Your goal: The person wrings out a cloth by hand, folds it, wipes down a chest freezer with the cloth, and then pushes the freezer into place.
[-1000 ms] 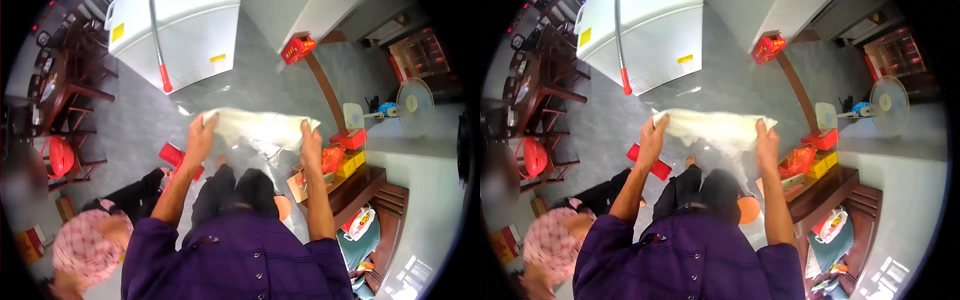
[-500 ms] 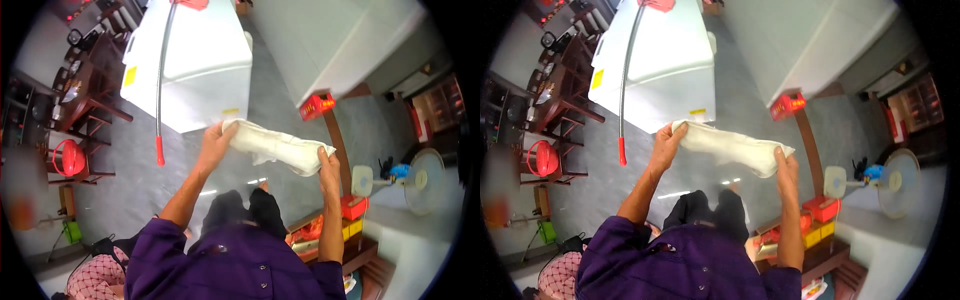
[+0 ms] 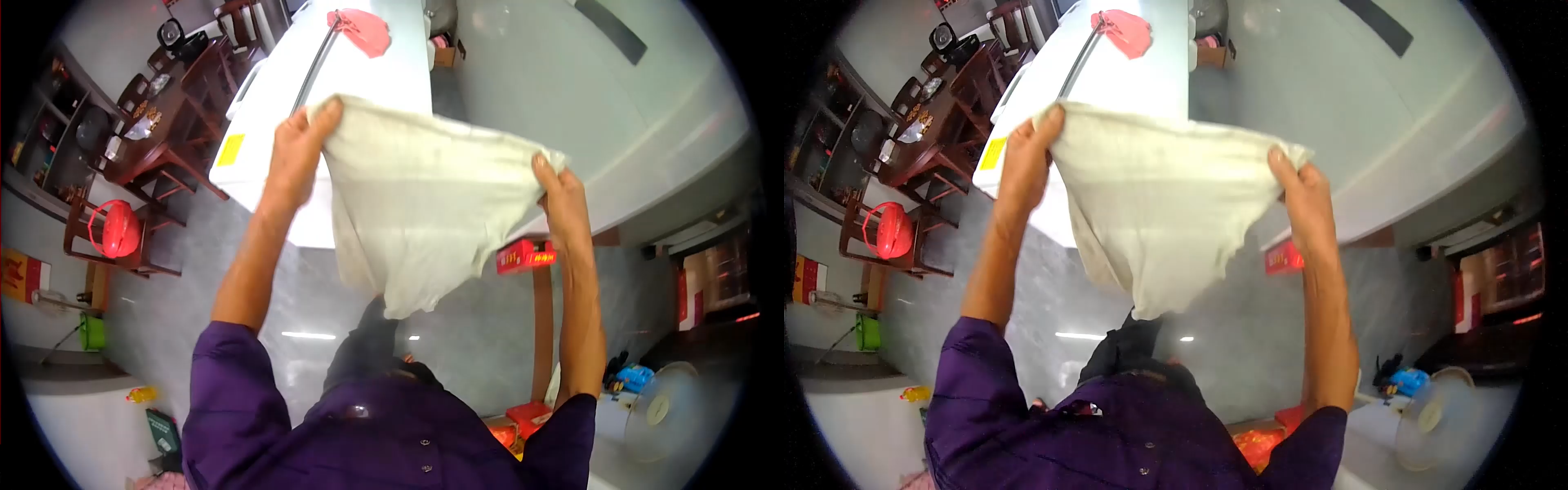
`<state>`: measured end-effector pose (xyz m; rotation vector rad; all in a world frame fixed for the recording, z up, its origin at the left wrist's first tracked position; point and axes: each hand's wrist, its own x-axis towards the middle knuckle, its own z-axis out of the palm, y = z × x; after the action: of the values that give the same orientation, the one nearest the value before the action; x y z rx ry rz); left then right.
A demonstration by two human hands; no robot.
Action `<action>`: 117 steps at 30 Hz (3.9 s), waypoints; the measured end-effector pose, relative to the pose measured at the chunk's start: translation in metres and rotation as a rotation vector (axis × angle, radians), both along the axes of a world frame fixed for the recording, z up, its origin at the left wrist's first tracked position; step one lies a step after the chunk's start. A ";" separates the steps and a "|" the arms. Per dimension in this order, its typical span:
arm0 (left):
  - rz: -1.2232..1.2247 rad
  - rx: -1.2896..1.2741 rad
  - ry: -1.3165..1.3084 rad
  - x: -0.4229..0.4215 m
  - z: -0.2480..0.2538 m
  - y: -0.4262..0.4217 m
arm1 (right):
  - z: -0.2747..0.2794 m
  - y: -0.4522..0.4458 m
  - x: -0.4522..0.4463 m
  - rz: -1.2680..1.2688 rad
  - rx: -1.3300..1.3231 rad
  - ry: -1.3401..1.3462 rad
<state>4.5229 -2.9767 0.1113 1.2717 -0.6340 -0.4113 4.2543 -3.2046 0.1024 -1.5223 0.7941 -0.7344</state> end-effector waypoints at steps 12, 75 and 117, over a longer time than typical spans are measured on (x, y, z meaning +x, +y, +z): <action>0.158 -0.231 -0.357 0.175 0.101 -0.062 | 0.112 -0.101 0.203 0.126 -0.242 -0.241; 0.531 1.020 -0.705 0.140 -0.194 -0.120 | -0.185 -0.124 0.297 0.432 -0.929 0.528; 0.906 0.321 -0.115 0.112 -0.076 -0.122 | -0.044 -0.163 0.454 1.054 0.203 -0.110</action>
<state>4.6349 -3.0991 0.0352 1.7475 -0.0349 0.3284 4.7085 -3.3674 0.0581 -1.4414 -0.0783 0.0568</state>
